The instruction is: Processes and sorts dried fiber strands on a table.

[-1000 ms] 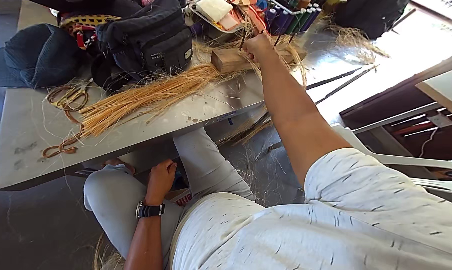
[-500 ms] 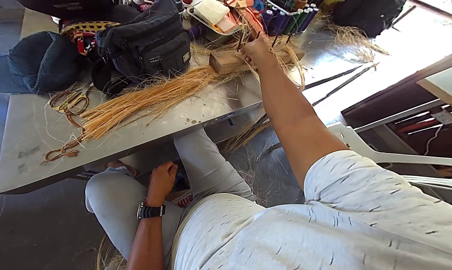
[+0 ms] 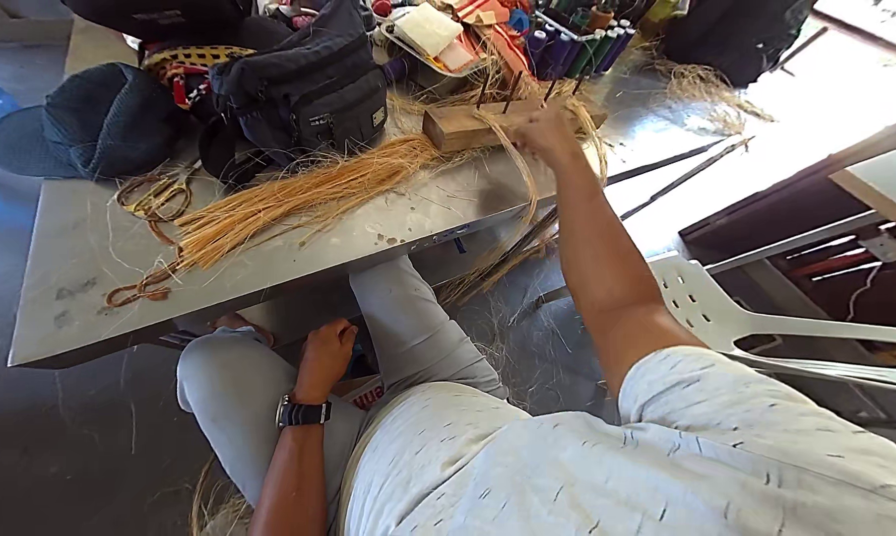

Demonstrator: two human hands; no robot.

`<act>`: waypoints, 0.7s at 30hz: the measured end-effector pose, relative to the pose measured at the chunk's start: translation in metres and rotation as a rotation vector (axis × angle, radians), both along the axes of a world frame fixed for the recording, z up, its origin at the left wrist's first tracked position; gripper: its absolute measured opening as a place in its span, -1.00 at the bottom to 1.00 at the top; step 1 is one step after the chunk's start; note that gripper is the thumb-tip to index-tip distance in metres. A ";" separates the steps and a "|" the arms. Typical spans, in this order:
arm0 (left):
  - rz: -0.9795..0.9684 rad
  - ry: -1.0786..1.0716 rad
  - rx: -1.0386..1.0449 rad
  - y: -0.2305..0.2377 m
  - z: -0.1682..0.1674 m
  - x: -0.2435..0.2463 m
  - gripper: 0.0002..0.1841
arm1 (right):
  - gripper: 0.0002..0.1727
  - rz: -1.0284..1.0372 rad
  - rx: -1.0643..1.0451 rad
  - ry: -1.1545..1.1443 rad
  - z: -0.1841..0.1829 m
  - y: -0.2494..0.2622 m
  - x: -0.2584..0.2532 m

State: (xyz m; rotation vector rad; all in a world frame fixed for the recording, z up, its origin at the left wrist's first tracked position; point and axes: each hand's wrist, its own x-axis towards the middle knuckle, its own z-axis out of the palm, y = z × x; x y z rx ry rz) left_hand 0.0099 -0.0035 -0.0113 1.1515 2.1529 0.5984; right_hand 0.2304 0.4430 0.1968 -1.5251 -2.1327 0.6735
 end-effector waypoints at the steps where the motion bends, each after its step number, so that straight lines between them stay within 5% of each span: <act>1: -0.002 -0.002 0.000 0.000 0.001 0.000 -0.62 | -0.68 0.009 -0.021 0.012 0.001 -0.014 0.017; 6: -0.035 -0.009 -0.033 0.003 0.002 0.002 -0.62 | -0.76 0.037 -0.199 0.106 -0.020 -0.067 0.116; 13: -0.107 -0.004 -0.086 0.006 0.000 0.001 -0.62 | -0.78 0.020 -0.709 -0.139 -0.129 -0.099 0.263; 21: -0.125 -0.013 -0.146 0.006 -0.004 0.000 -0.59 | -0.64 -0.114 -0.815 -0.582 -0.188 -0.122 0.289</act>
